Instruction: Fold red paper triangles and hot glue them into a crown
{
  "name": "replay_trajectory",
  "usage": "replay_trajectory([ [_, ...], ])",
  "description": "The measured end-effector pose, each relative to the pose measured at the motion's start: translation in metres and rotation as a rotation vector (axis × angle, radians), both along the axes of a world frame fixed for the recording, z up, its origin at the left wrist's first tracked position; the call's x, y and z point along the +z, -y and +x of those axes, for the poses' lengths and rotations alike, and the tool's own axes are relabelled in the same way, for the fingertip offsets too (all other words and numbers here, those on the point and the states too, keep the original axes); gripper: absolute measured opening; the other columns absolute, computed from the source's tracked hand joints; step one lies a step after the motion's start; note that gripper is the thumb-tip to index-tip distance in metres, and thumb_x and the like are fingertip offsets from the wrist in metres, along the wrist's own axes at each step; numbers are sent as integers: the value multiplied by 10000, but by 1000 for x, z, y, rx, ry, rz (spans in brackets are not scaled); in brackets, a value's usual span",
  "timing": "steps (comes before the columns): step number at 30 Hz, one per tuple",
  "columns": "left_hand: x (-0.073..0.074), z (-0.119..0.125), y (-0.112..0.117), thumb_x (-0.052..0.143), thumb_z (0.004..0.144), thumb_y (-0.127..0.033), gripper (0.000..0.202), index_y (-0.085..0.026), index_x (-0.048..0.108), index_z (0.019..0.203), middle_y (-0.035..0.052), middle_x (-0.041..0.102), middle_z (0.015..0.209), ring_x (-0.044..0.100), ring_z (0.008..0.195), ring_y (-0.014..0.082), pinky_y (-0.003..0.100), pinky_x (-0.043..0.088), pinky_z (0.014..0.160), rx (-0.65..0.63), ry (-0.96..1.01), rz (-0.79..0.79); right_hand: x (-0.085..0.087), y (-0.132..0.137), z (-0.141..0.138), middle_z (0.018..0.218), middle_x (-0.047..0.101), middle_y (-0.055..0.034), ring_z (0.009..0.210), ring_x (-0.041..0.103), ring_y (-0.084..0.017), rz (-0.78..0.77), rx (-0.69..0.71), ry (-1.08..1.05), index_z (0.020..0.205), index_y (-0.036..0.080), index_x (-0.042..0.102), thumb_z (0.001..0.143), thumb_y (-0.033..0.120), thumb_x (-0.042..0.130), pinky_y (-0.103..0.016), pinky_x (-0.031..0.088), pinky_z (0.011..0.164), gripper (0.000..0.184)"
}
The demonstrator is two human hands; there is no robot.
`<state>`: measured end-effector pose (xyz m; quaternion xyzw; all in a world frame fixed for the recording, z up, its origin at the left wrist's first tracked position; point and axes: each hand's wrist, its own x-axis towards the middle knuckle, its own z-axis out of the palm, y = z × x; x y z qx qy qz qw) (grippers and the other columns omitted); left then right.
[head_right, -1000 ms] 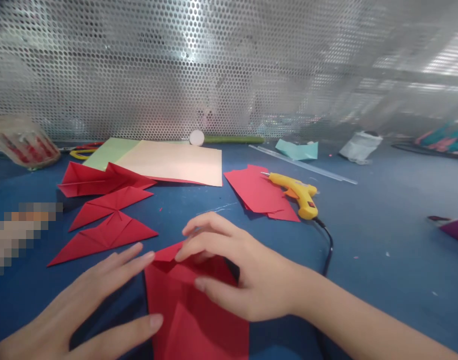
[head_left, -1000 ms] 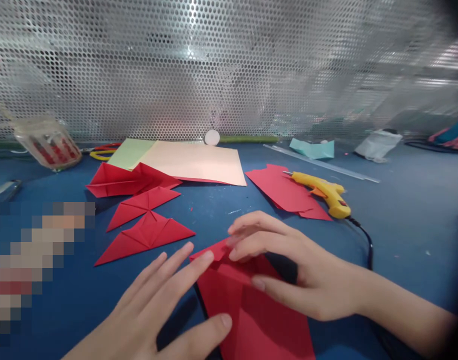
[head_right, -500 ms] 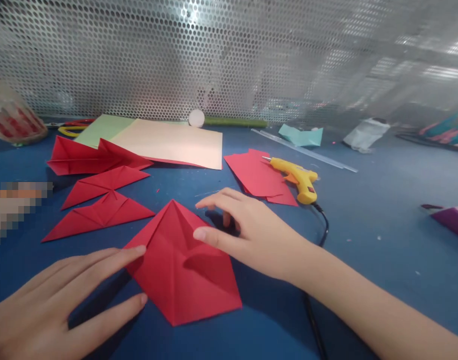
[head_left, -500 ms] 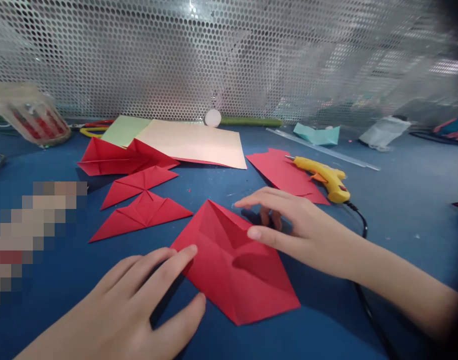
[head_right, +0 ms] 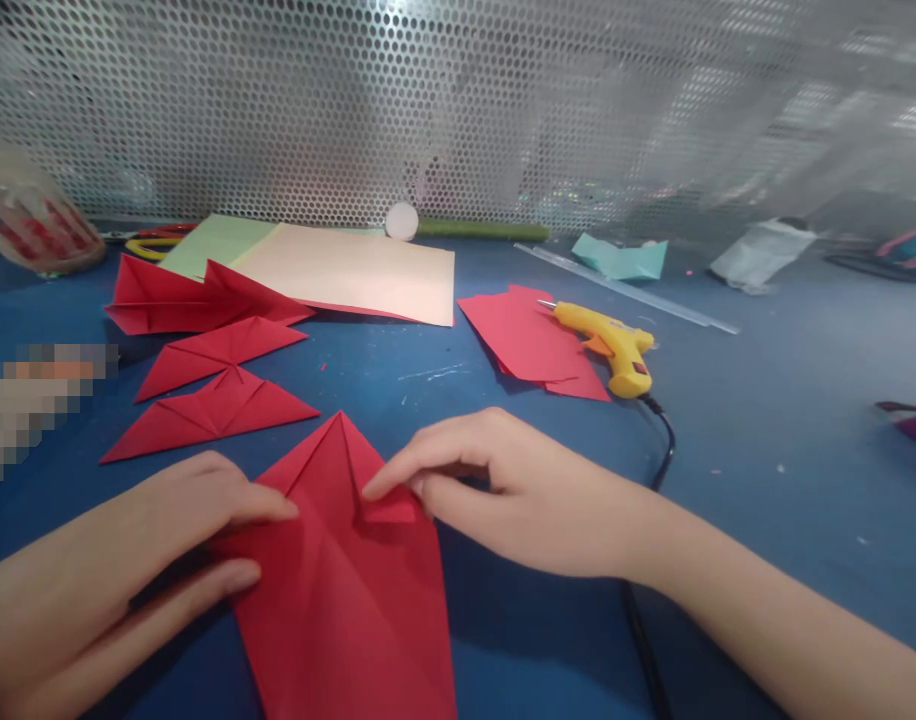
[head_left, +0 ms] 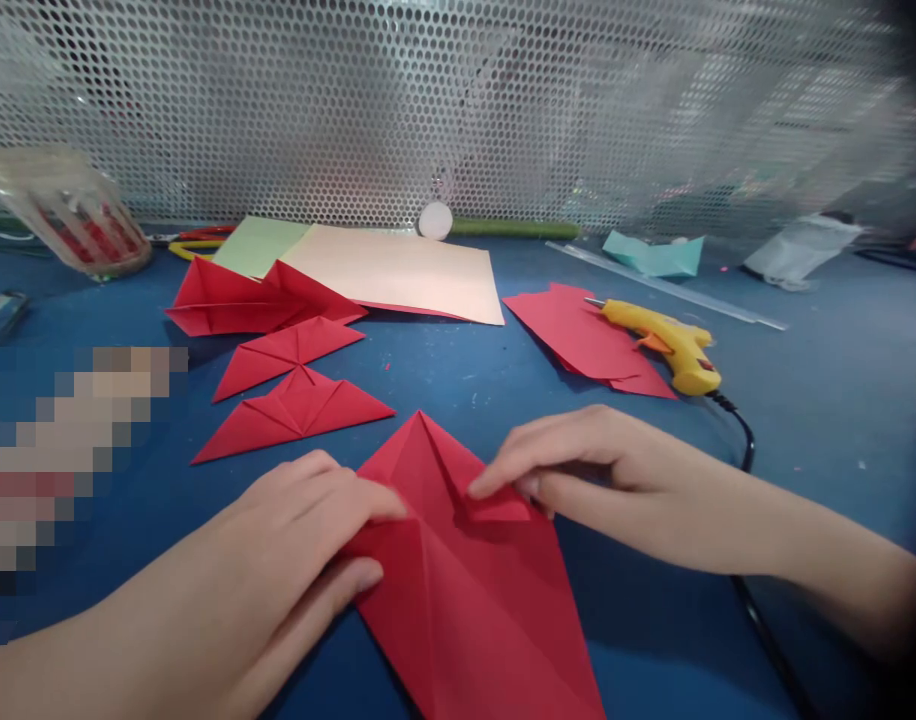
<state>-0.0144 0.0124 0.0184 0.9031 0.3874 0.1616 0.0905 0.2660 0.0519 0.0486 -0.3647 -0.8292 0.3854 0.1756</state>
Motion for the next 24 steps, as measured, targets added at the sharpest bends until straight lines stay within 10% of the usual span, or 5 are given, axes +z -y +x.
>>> replay_trajectory([
  [13, 7, 9, 6, 393, 886, -19, 326, -240, 589, 1024, -12, 636, 1195, 459, 1282, 132, 244, 332, 1119, -218, -22, 160, 5, 22, -4, 1239, 591, -56, 1151, 538, -254, 610, 281, 211, 1067, 318, 713, 743, 104, 584, -395, 447, 986, 409],
  [19, 15, 8, 3, 658, 870, -468, 469, -378, 474, 1292, -48, 568, 1328, 561, 1192, 193, 291, 505, 974, -38, 19, -252, -8, 37, -10, 1138, 696, -2, 1028, 602, -152, 665, 454, 151, 1253, 276, 612, 977, 299, 485, -294, 379, 1050, 305],
  [24, 13, 5, -2, 767, 790, -409, 564, -526, 444, 1237, -141, 571, 1250, 564, 1132, 169, 291, 477, 970, 40, 115, -504, -35, 48, -15, 1084, 704, -21, 1019, 606, -129, 589, 502, 78, 1161, 196, 635, 1003, 214, 452, -279, 398, 1013, 242],
])
